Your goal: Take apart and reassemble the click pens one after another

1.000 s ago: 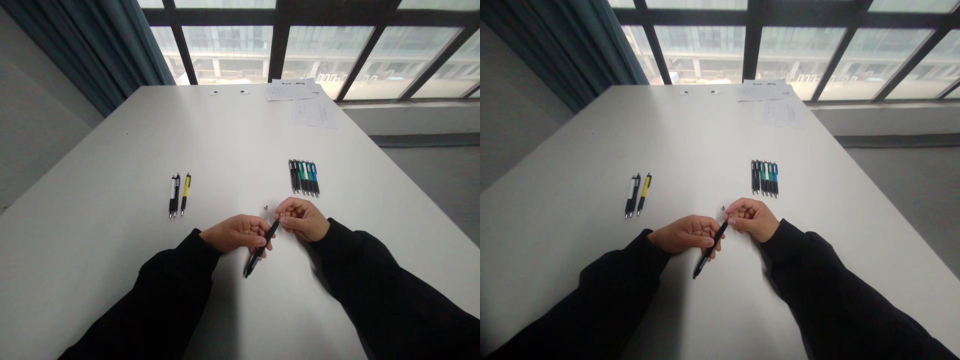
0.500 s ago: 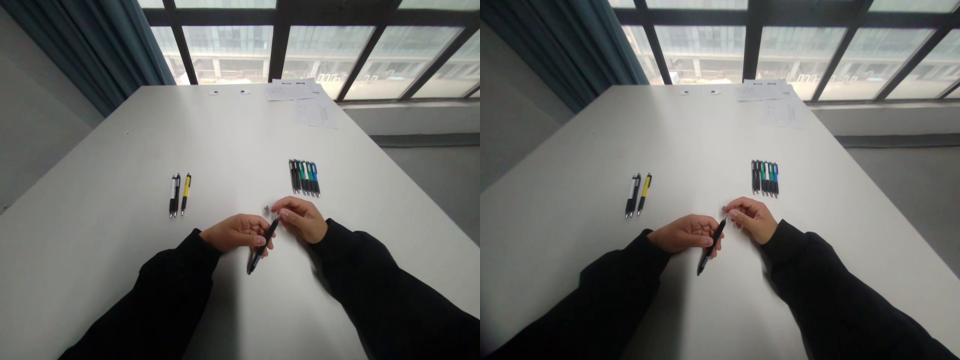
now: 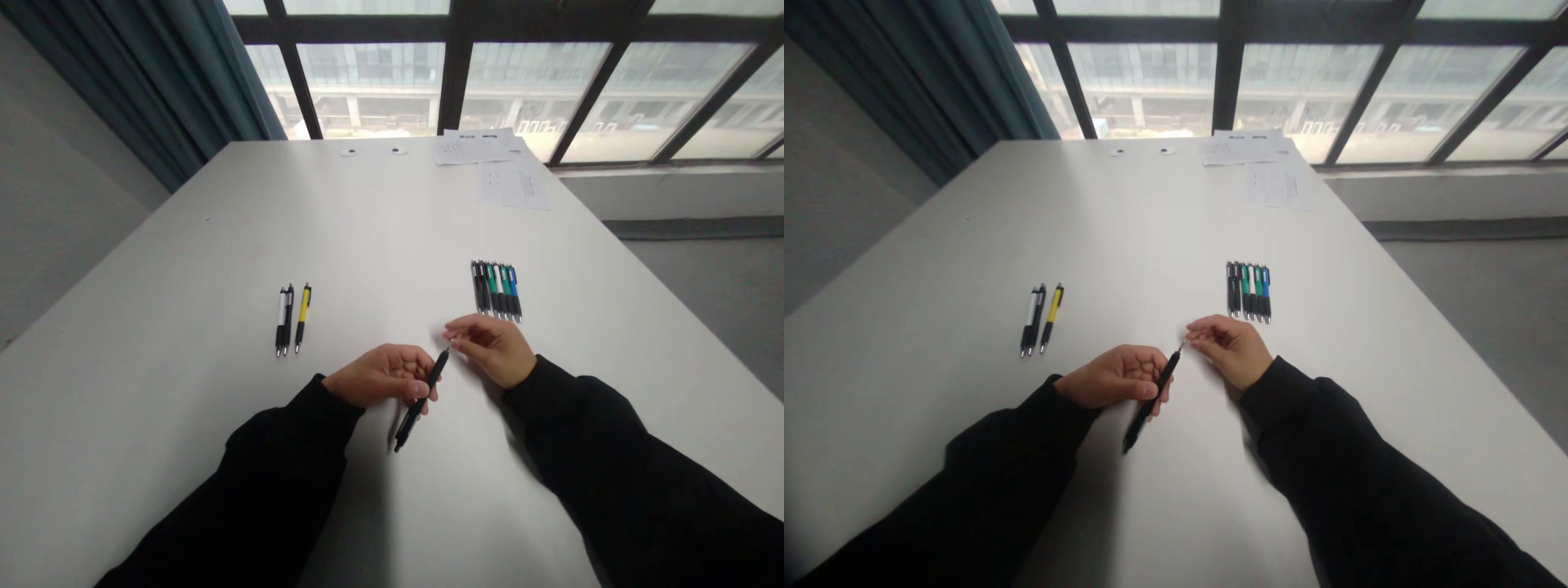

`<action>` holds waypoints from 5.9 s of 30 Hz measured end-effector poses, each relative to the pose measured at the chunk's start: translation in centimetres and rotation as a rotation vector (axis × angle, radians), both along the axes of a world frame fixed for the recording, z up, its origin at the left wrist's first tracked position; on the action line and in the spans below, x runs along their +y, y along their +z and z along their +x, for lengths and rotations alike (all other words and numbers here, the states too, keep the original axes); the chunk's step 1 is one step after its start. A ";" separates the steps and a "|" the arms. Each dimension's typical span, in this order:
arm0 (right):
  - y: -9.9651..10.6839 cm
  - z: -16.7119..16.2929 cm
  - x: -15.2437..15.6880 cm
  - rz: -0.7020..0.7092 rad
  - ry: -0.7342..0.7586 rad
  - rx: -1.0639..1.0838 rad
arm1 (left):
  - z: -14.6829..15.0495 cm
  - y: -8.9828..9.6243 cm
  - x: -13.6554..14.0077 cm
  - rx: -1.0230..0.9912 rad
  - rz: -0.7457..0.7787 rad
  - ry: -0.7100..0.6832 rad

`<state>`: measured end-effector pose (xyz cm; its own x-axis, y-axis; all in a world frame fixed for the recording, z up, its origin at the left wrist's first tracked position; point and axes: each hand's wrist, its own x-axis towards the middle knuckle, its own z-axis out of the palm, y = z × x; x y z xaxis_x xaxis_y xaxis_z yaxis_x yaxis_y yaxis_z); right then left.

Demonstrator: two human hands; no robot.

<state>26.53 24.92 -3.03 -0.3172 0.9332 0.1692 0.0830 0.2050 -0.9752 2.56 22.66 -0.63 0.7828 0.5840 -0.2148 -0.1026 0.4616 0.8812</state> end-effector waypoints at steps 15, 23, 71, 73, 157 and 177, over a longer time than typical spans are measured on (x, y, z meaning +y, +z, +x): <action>0.6 0.4 0.1 -0.481 0.120 0.498 | 0.1 -0.2 0.0 0.105 -0.028 -0.015; 0.8 -0.2 -0.1 -0.493 0.181 0.497 | 0.2 -0.1 0.0 0.105 -0.026 -0.020; 1.6 0.0 -1.2 -0.235 0.314 -0.073 | 0.1 -0.3 0.0 0.094 -0.069 -0.073; 1.6 0.1 -1.1 -0.227 0.325 -0.060 | 0.1 -0.2 0.0 0.088 -0.069 -0.075; 1.4 -4.4 -5.4 -0.515 0.422 0.116 | 0.3 -0.9 0.8 -0.122 0.169 0.528; 1.7 -4.5 -6.5 0.432 0.060 -1.122 | 0.8 -1.4 1.1 0.247 0.281 0.850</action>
<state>22.07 18.45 -1.33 -0.5288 0.8462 0.0660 0.8204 0.5296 -0.2155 3.39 23.79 -2.03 0.0186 0.9964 -0.0826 -0.1029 0.0841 0.9911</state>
